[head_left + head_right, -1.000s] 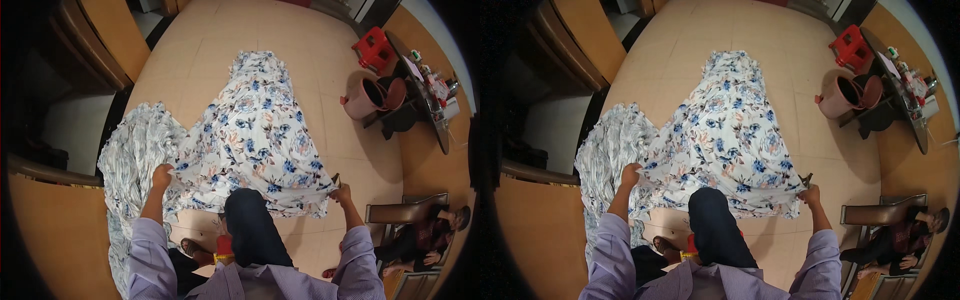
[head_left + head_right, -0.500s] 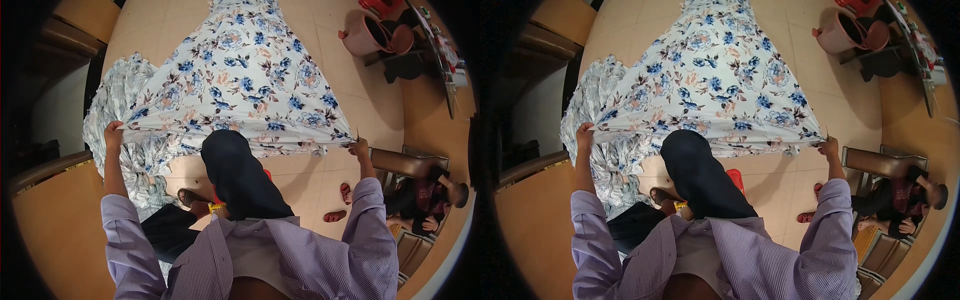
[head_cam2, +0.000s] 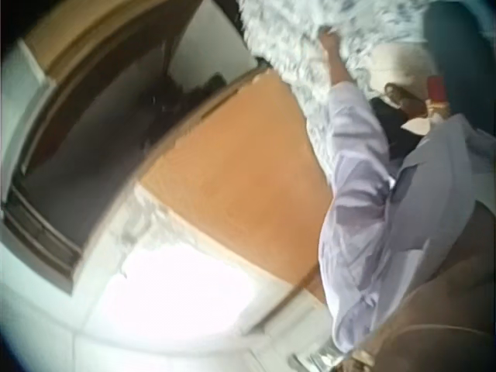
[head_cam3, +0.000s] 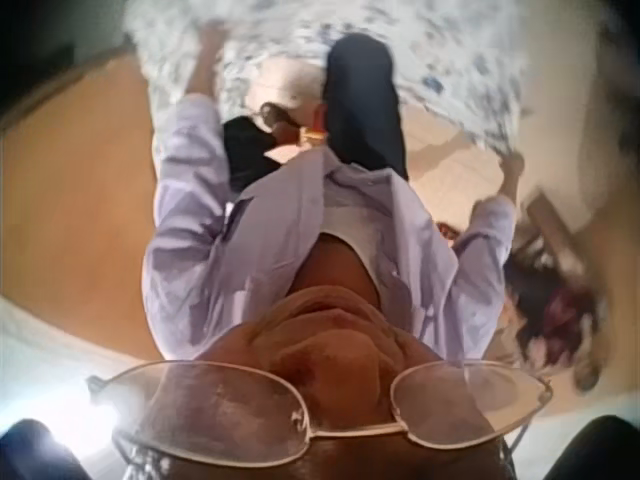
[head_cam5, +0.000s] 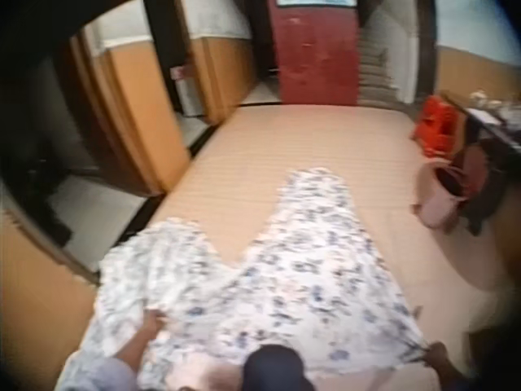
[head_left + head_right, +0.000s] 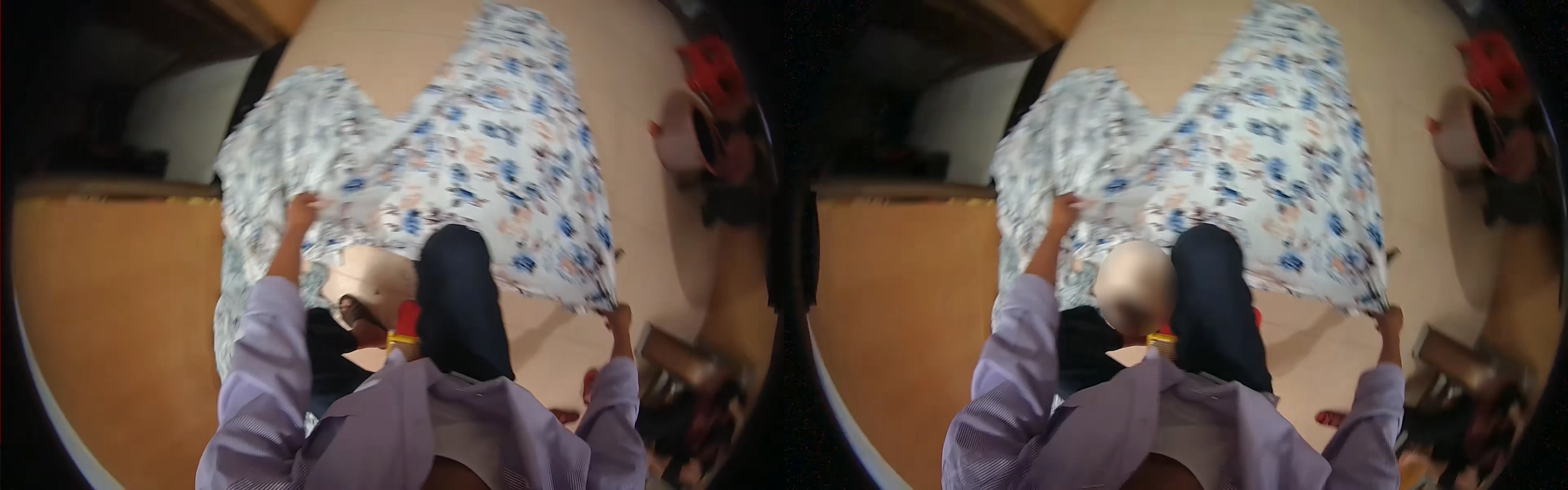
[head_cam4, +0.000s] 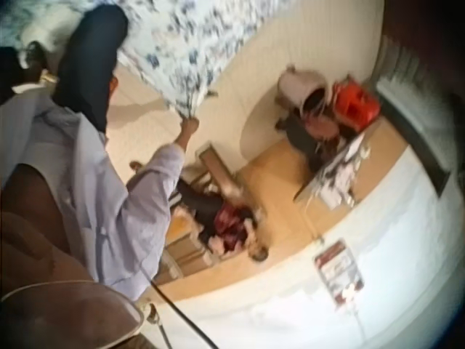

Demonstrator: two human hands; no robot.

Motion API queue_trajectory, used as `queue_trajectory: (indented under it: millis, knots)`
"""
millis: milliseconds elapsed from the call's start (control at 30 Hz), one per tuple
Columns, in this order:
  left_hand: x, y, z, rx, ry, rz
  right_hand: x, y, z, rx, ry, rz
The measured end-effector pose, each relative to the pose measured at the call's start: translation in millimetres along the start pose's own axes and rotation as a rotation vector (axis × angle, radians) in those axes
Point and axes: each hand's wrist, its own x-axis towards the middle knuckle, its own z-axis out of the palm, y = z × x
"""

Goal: Using scissors to inspect and remove tags or loose threads from clothes in a stockroom.

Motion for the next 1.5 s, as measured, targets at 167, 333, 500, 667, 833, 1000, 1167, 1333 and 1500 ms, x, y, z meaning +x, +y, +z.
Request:
queue_trajectory:
  millis: [167,333,500,667,833,1000,1167,1333,1500]
  knots:
    - [-35.7,11.2,31.1,-0.002,-0.279,-0.122,-12.4,9.2,9.1,0.232,-0.114,-0.042]
    - [-65.8,-12.9,29.5,0.011,-0.183,-0.123,-28.6,-23.0,7.2,-0.038,-0.032,-0.189]
    - [-84.6,-58.2,49.4,-0.005,-0.169,-0.309,-117.6,-151.1,3.4,0.216,-0.056,-0.190]
    - [-87.0,-102.1,75.6,-0.074,-0.129,-0.449,-226.9,-311.5,26.6,0.707,-0.115,-0.251]
    - [-84.5,-118.9,114.6,-0.097,0.095,-0.474,-277.4,-374.8,62.5,0.309,0.141,-0.738]
    - [-67.7,-134.6,141.9,-0.027,0.329,-0.312,-282.0,-381.6,78.7,0.038,0.237,-0.936]
    - [-39.0,-161.3,148.3,-0.055,0.266,-0.145,-282.8,-395.7,86.2,-0.016,0.267,-0.953]
    - [-45.0,-161.7,128.4,-0.426,0.146,-0.283,-288.3,-403.5,88.2,0.025,0.237,-0.969]
    - [-55.1,-141.8,69.4,-0.793,0.290,-0.450,-293.4,-403.9,89.6,0.141,0.203,-1.013]
